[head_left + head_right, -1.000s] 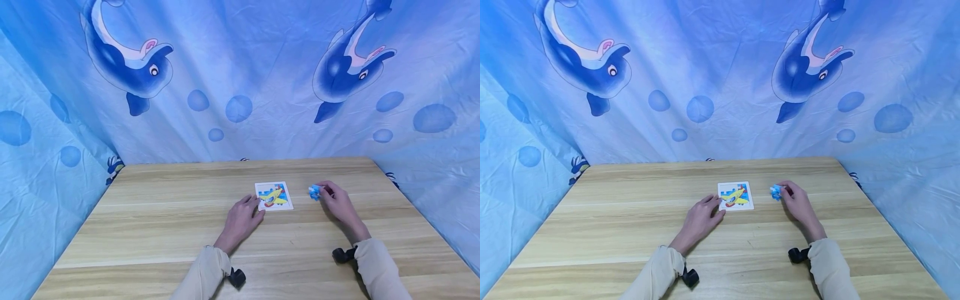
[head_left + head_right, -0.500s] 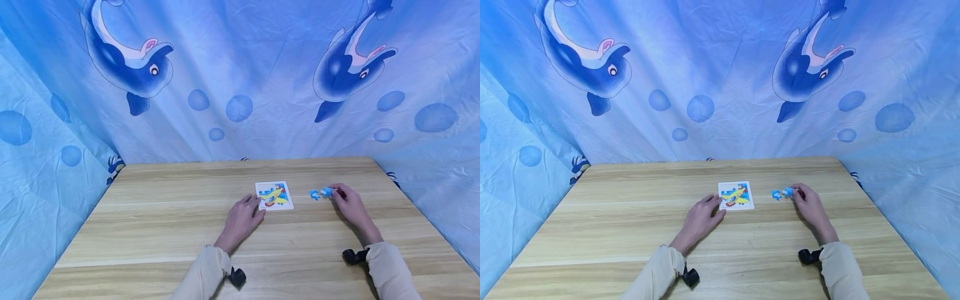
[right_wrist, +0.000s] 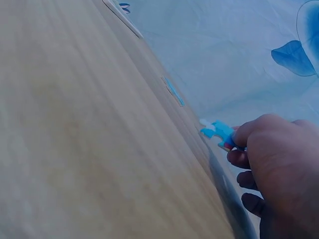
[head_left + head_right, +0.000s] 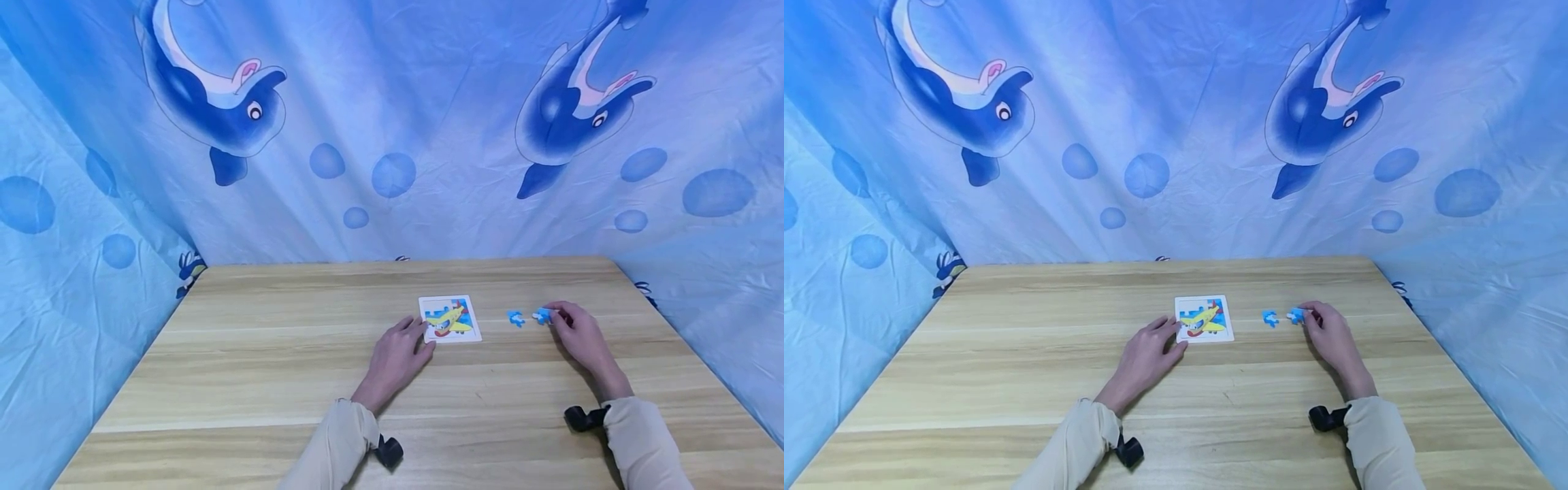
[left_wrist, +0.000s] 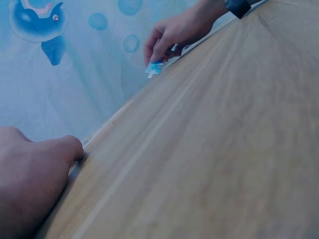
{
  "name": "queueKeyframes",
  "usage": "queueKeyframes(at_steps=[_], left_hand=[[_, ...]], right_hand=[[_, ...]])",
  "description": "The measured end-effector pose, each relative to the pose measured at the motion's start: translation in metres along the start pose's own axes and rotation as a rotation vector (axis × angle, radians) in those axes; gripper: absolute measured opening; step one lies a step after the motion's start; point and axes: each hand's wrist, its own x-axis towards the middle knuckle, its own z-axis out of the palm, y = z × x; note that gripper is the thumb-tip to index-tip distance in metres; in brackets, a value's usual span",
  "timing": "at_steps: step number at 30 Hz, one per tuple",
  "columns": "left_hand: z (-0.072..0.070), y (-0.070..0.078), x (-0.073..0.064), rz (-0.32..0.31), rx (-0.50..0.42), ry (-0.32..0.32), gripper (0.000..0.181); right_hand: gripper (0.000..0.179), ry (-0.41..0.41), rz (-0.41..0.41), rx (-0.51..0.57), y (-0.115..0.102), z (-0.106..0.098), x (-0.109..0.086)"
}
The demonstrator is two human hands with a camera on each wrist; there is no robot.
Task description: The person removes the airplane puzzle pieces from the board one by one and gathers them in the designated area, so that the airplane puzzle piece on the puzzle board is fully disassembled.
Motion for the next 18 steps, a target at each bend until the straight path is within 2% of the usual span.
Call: queueKeyframes(at_steps=[11, 18], left_hand=[[0.0, -0.0005, 0.0007, 0.012, 0.017, 0.005, 0.04], [0.0001, 0.0004, 0.0009, 0.009, 0.017, 0.001, 0.041]], right_hand=[[0.021, 0.042, -0.072, -0.119, 0.0023, 0.0003, 0.0034], [0.02, 0.06, -0.061, -0.155, 0.0063, 0.0036, 0.0044]])
